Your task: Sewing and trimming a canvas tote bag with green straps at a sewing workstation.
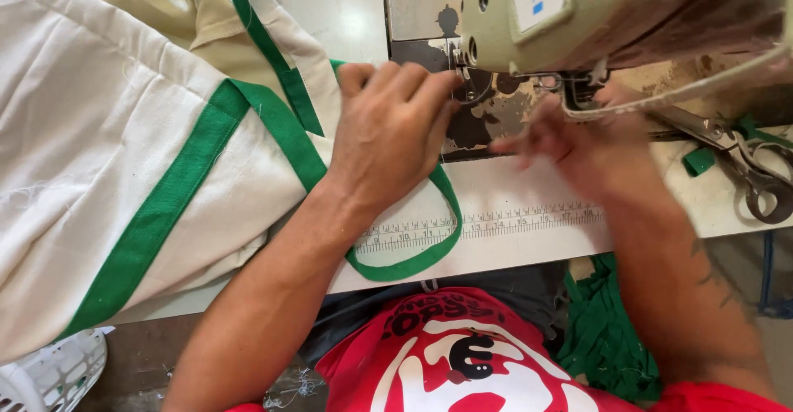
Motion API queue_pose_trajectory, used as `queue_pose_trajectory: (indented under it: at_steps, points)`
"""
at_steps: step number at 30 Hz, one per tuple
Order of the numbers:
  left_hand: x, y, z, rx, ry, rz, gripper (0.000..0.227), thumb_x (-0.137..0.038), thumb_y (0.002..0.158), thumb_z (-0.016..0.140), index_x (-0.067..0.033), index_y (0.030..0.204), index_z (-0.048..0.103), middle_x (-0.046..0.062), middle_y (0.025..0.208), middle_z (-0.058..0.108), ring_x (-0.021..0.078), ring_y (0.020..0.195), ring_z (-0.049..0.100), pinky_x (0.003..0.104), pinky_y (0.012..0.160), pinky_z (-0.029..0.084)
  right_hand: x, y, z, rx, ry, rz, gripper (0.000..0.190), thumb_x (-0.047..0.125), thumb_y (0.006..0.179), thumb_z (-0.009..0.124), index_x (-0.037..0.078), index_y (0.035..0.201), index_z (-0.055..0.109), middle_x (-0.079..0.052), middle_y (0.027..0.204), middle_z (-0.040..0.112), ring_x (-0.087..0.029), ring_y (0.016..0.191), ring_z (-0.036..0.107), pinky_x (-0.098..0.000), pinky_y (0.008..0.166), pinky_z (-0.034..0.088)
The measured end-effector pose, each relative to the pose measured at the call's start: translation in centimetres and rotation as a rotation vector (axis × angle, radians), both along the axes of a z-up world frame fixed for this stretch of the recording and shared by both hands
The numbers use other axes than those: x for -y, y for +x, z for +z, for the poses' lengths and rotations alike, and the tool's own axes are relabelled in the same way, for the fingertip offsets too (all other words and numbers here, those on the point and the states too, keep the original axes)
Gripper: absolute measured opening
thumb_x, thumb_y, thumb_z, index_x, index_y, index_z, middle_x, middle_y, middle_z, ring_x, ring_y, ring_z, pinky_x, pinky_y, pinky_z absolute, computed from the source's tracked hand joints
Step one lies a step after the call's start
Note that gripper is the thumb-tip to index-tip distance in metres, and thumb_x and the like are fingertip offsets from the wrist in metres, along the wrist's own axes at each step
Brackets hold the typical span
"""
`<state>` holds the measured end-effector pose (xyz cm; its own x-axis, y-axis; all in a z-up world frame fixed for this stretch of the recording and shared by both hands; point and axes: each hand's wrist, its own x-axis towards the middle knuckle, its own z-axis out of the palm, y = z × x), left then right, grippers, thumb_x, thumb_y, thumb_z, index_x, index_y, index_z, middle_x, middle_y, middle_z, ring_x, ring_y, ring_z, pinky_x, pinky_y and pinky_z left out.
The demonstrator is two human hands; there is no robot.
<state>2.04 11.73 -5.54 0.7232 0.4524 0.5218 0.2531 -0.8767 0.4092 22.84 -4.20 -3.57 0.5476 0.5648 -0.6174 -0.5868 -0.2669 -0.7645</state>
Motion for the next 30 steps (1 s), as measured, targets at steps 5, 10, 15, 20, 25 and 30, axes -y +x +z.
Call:
queue_pose_trajectory:
  at_steps: [5, 10, 15, 20, 25, 30]
  points:
    - [1.5, -1.1, 0.8, -0.203, 0.183, -0.041, 0.035, -0.031, 0.1, 0.082, -0.0179, 0.131, 0.075, 0.009, 0.113, 0.059, 0.033, 0.097, 0.056, 0.049, 0.082, 0.049, 0.1, -4.6, 1.9, 0.571, 0.19, 0.485, 0.03, 0.009, 0.121, 0.052, 0.003, 0.093, 0.061, -0.015, 0.088, 0.074, -0.027, 0.088, 0.085, -0.0367, 0.08, 0.074]
    - [-1.8, -9.8, 5.5, -0.372, 0.123, 0.116, 0.07, -0.053, 0.094, 0.087, -0.019, 0.151, 0.066, 0.019, 0.142, 0.06, 0.0442, 0.132, 0.054, 0.059, 0.11, 0.048, 5.0, 4.9, -1.6, 2.024, -0.499, 0.826, 0.036, 0.036, 0.12, 0.074, 0.002, 0.108, 0.069, -0.015, 0.098, 0.066, -0.033, 0.086, 0.062, -0.0457, 0.079, 0.048]
    - [-1.2, -16.6, 2.9, -0.56, 0.114, 0.361, 0.09, -0.077, 0.098, 0.074, -0.023, 0.166, 0.052, 0.01, 0.165, 0.039, 0.0431, 0.139, 0.04, 0.065, 0.096, 0.049, 3.1, -4.1, 3.4, 1.576, -0.018, 0.934, 0.029, 0.028, 0.113, 0.073, 0.004, 0.125, 0.083, -0.018, 0.121, 0.082, -0.027, 0.091, 0.079, -0.041, 0.076, 0.065]
    - [3.4, -18.4, 2.9, -0.52, -0.103, 0.366, 0.085, -0.066, 0.097, 0.077, -0.0318, 0.168, 0.046, 0.009, 0.153, 0.043, 0.0388, 0.137, 0.037, 0.065, 0.103, 0.037, -2.2, -9.7, 5.1, 1.266, 0.079, 0.959, 0.036, 0.022, 0.108, 0.072, 0.001, 0.137, 0.072, -0.021, 0.127, 0.075, -0.03, 0.101, 0.074, -0.0424, 0.087, 0.064]
    - [3.9, -19.5, 2.9, -0.087, -0.12, 0.303, 0.035, -0.03, 0.102, 0.079, -0.0182, 0.131, 0.064, 0.01, 0.124, 0.06, 0.0372, 0.119, 0.052, 0.056, 0.099, 0.039, -11.6, -14.4, 3.0, 1.245, -0.074, 1.06, 0.068, 0.056, 0.1, 0.081, 0.002, 0.137, 0.064, -0.018, 0.123, 0.072, -0.033, 0.102, 0.071, -0.0506, 0.085, 0.056]
    - [11.4, -25.3, 10.8, 0.043, 0.27, 0.471, 0.018, -0.012, 0.109, 0.08, -0.0046, 0.114, 0.064, 0.023, 0.116, 0.059, 0.0421, 0.099, 0.054, 0.055, 0.087, 0.045, -15.4, -15.1, 3.9, 1.188, 0.181, 0.863, 0.031, 0.03, 0.098, 0.085, 0.015, 0.101, 0.059, -0.003, 0.089, 0.063, -0.023, 0.082, 0.055, -0.0442, 0.07, 0.043]
